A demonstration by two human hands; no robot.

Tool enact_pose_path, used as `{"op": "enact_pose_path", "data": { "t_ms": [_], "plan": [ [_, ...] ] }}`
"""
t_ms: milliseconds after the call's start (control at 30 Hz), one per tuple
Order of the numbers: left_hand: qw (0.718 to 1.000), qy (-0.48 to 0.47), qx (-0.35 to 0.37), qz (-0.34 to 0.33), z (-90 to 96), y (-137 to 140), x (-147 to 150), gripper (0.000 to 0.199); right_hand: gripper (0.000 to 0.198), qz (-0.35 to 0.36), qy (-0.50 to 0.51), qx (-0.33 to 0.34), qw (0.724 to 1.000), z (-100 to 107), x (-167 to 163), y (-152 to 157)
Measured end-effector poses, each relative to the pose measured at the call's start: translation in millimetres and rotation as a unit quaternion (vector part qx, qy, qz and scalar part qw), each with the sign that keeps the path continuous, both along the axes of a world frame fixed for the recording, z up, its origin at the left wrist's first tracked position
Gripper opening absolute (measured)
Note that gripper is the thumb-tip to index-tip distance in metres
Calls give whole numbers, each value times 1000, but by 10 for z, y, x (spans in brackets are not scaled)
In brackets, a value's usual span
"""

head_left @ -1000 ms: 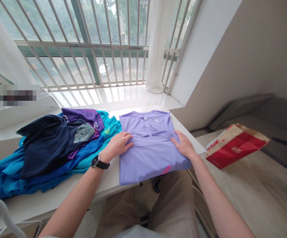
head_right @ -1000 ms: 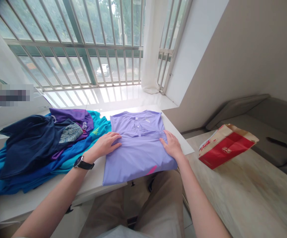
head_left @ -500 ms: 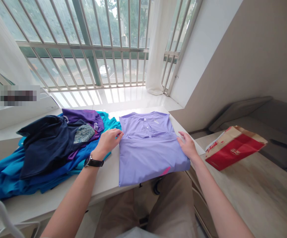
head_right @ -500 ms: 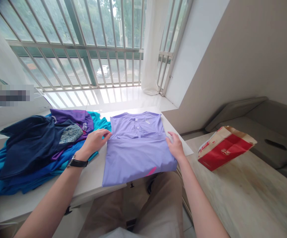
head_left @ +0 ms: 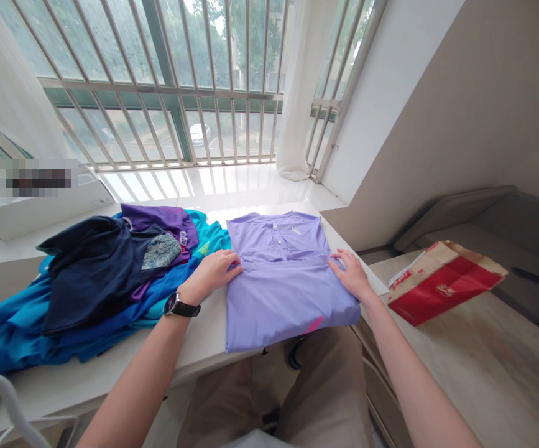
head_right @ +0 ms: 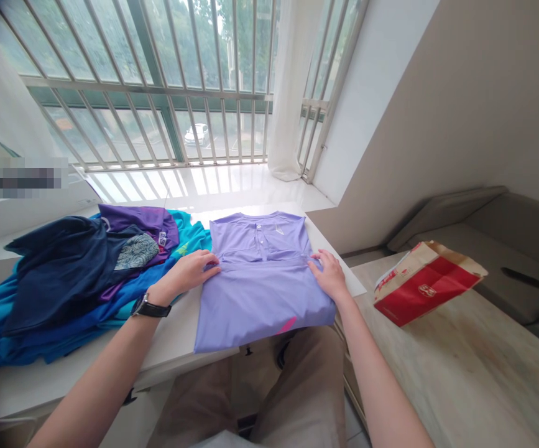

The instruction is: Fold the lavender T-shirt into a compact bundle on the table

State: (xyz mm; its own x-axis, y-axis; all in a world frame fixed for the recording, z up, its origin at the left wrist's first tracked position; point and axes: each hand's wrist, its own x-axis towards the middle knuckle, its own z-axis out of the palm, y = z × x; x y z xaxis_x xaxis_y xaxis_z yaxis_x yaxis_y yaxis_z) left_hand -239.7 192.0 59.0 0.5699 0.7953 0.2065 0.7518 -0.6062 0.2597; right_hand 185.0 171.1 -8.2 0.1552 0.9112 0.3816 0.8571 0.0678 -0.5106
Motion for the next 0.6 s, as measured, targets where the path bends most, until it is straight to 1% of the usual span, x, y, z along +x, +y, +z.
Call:
{"op": "enact_pose_path", "data": {
  "t_ms": [100,267,433,600],
  "plan": [
    [1000,8,9,-2,39,-16,6,23,31,9,2,10,1000,31,23,57],
    [1000,11,9,-3,68,-26,21,21,37,63,38,18,997,100,61,136],
    [1000,-1,2,-2,71,-16,33,20,39,84,87,-14,993,154,77,160],
    [1000,0,-6,2,80,-19,47,20,39,102,135,-22,985,232,44,120]
  ]
}}
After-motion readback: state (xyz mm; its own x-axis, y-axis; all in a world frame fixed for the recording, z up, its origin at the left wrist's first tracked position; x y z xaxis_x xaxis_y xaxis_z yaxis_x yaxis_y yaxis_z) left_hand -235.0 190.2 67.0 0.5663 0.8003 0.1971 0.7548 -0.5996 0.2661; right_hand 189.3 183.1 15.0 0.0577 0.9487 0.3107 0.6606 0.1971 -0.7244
